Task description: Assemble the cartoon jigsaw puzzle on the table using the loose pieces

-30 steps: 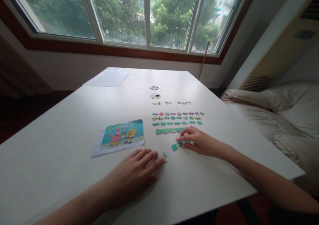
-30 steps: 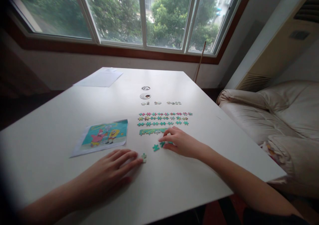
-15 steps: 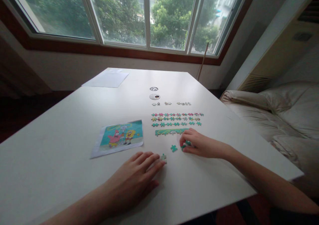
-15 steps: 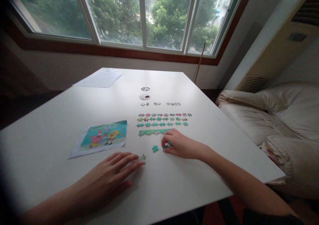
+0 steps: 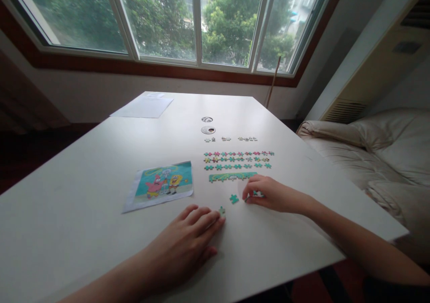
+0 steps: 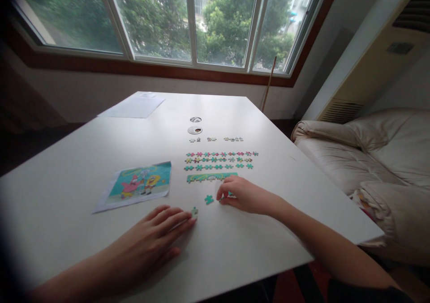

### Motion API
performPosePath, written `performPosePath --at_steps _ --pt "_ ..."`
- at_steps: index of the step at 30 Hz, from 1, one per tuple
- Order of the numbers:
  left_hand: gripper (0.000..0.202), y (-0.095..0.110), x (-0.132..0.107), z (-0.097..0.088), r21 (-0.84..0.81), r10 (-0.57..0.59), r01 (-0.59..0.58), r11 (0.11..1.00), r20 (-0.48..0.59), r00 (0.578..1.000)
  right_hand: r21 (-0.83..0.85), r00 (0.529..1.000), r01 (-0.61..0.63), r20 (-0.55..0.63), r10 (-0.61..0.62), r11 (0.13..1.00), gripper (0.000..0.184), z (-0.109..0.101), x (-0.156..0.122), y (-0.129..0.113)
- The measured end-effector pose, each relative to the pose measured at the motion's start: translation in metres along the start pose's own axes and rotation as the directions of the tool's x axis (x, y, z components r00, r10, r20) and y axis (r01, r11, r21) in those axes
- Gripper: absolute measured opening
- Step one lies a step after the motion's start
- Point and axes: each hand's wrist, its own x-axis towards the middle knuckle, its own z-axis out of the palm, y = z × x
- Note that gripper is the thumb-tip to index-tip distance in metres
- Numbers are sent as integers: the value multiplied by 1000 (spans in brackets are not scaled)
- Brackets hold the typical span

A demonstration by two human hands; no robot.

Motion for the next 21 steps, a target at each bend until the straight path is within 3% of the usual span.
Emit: performPosePath --at_steps 6,13,21 --pt "41 6 3 -3 -97 30 -27 995 27 999 131 987 -114 -98 128 985 10 4 -1 -17" --pt "40 10 5 -3 -148 41 -39 988 15 999 245 944 -234 -172 280 941 12 26 1 -29" --pt "37 11 4 -2 -114 40 -41 993 -12 999 227 960 -211 -134 245 951 22 37 1 -31"
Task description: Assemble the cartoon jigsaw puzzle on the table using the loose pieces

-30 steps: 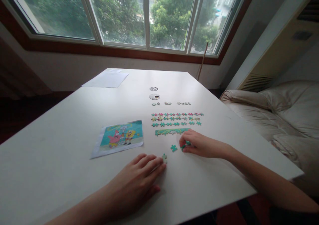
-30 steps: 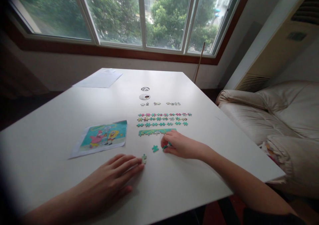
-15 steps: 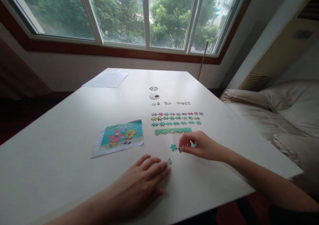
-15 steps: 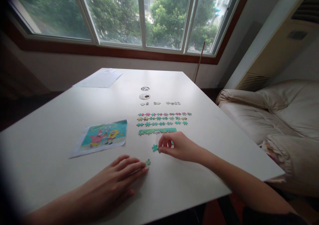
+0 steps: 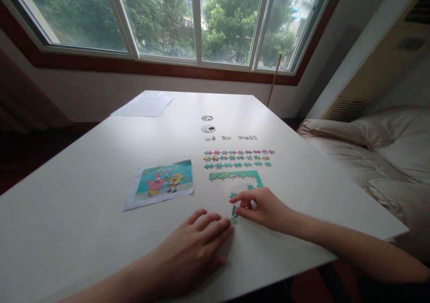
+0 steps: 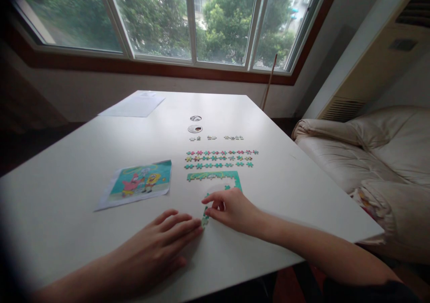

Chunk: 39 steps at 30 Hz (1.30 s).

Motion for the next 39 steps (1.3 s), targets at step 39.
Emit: performPosePath --at_steps 39 --pt "37 1 0 0 18 4 -3 1000 -30 1000 -417 985 171 64 -159 893 18 -62 13 35"
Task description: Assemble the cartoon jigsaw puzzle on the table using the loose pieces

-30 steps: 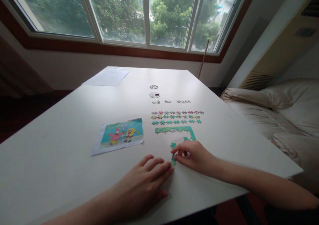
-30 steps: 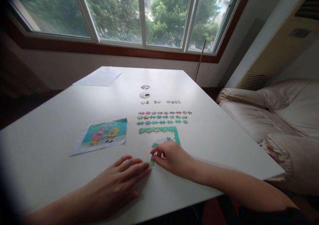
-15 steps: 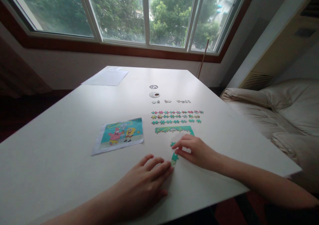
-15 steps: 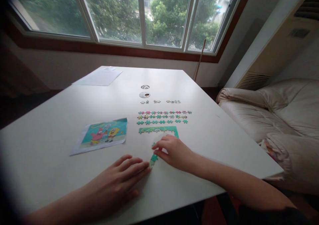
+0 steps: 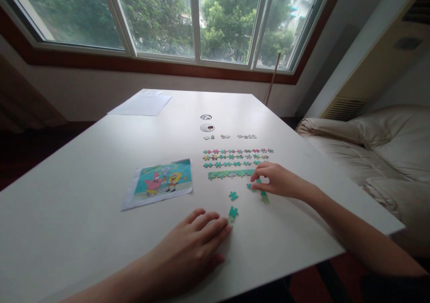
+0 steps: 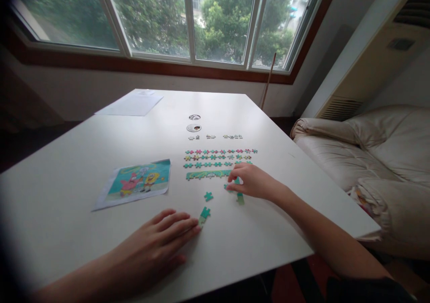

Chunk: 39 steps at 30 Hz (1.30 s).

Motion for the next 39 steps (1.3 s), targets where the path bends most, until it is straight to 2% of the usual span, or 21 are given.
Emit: performPosePath --at_steps 4,10,16,22,26,30,33,36,39 --pt "36 0 0 2 8 -4 4 1000 -17 1000 -11 999 -13 47 14 1000 19 5 1 -2" --pt "34 -2 0 4 -8 -20 20 1000 -32 999 119 989 66 122 -81 991 10 7 1 -3" --pt "39 -6 2 5 -22 -104 104 994 -8 995 118 989 42 138 -58 992 11 5 1 -3" --pt "44 -12 2 6 -24 -91 91 996 -3 996 137 987 38 153 -59 990 12 6 2 -4" --pt "45 -13 1 7 -29 -94 95 995 23 995 109 989 34 141 -50 993 12 7 3 -9" --pt "44 -12 1 7 -35 -104 106 994 42 994 2 991 -6 135 6 1000 24 3 3 -14" --pt "43 -12 1 6 -42 -101 103 994 47 994 32 989 57 134 -61 998 18 -2 2 -10" --pt "43 -12 1 5 -39 -105 107 993 64 992 128 969 119 203 -143 985 16 -5 0 -4" --pt "43 -12 2 5 -39 -106 109 993 64 992 136 961 99 243 -130 986 18 -4 -1 -2"
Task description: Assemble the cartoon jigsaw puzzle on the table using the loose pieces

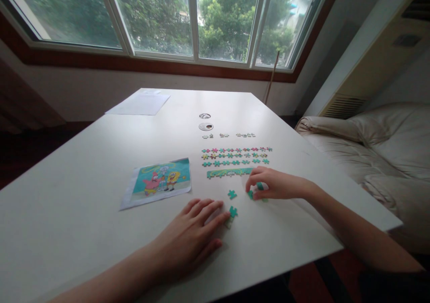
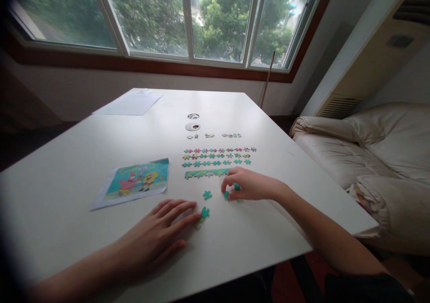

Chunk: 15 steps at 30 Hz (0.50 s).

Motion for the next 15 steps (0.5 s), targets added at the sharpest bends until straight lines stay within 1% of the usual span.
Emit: performPosePath --at_steps 3,5,9,13,15 --pt "44 -1 0 1 4 -3 3 1000 -6 1000 -20 999 -36 -20 35 999 19 4 3 -4" --pt "44 -1 1 2 7 -4 4 1000 -6 1000 -15 999 -42 -11 42 999 22 8 5 -8" --pt "44 -3 0 5 6 -4 4 1000 -22 1000 43 1000 -2 20 1 999 24 14 10 -15" --pt "43 -2 0 4 -5 11 -11 1000 -49 999 104 998 43 -47 -38 994 22 19 13 -19" --pt "42 -2 0 4 -7 12 -13 1000 -53 998 126 997 43 -65 -35 991 19 20 13 -20"
